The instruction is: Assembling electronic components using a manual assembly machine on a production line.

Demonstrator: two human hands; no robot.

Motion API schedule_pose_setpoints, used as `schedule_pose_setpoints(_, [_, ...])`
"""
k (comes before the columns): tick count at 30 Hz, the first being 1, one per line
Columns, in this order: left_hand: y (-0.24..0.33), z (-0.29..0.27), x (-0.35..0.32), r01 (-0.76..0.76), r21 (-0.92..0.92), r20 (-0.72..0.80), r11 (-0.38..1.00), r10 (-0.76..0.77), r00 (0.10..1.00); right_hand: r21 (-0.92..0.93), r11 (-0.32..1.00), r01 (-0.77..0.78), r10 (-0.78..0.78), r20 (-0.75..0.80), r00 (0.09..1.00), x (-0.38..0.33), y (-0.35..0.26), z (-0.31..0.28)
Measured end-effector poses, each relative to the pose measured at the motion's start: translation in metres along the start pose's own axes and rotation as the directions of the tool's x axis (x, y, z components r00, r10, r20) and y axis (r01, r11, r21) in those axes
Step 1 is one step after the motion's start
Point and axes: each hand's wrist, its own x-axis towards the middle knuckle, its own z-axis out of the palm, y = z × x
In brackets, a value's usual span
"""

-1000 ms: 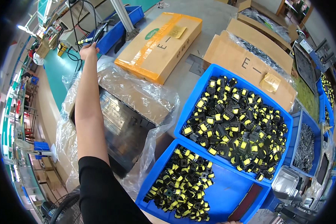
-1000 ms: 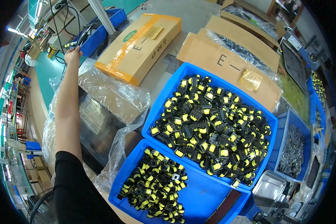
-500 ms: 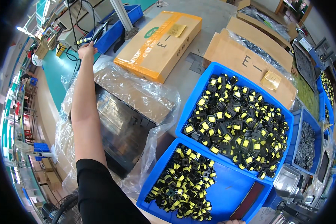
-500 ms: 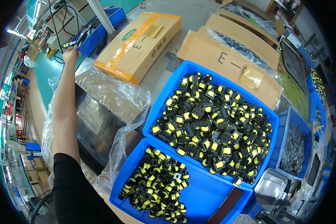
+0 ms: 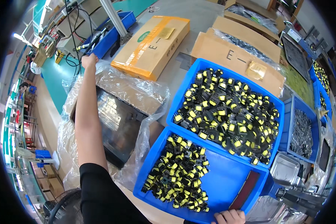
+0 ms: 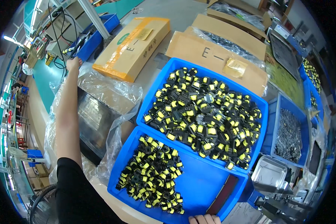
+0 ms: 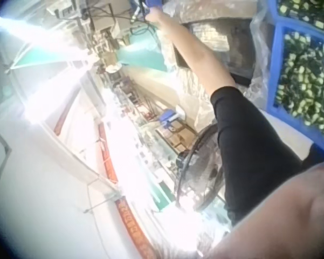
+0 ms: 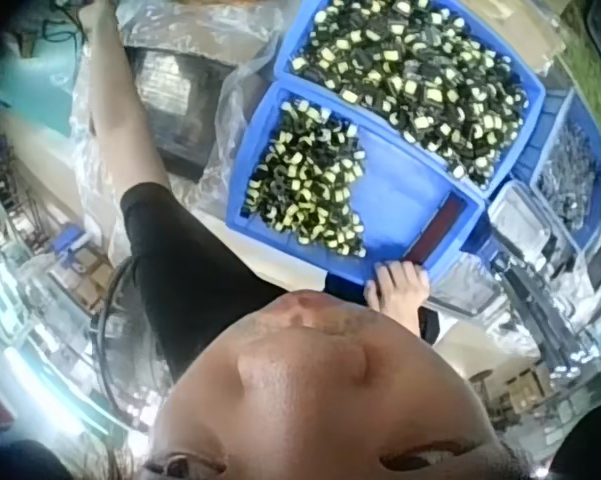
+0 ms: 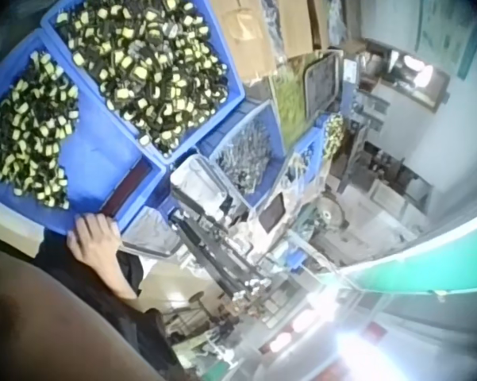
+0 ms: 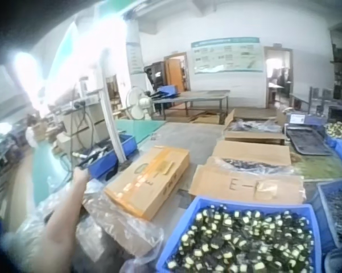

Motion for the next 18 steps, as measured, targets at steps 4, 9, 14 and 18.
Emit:
schedule_pose_setpoints(4, [0.009,0.001,-0.049,-0.136,0.378,-0.026,0.916,0.157,0.987,-0.020,0.999,0.031,-0.033,-0.079,0.996,-0.009,0.006,0.012])
schedule_pose_setpoints(9, [0.035,-0.010,-0.108,-0.469,0.464,0.062,0.752,0.500,0.864,-0.126,0.985,0.120,-0.142,-0.190,0.971,-0.008,0.012,0.019])
schedule_pose_setpoints(14, [0.076,-0.020,-0.156,-0.528,0.467,0.158,0.709,0.521,0.839,-0.055,0.991,0.118,-0.128,-0.226,0.966,-0.016,0.018,0.026])
schedule_pose_setpoints(18, [0.113,-0.039,-0.213,-0.494,0.478,0.096,0.726,0.516,0.851,-0.038,0.981,0.192,-0.195,-0.291,0.937,-0.014,0.016,0.026])
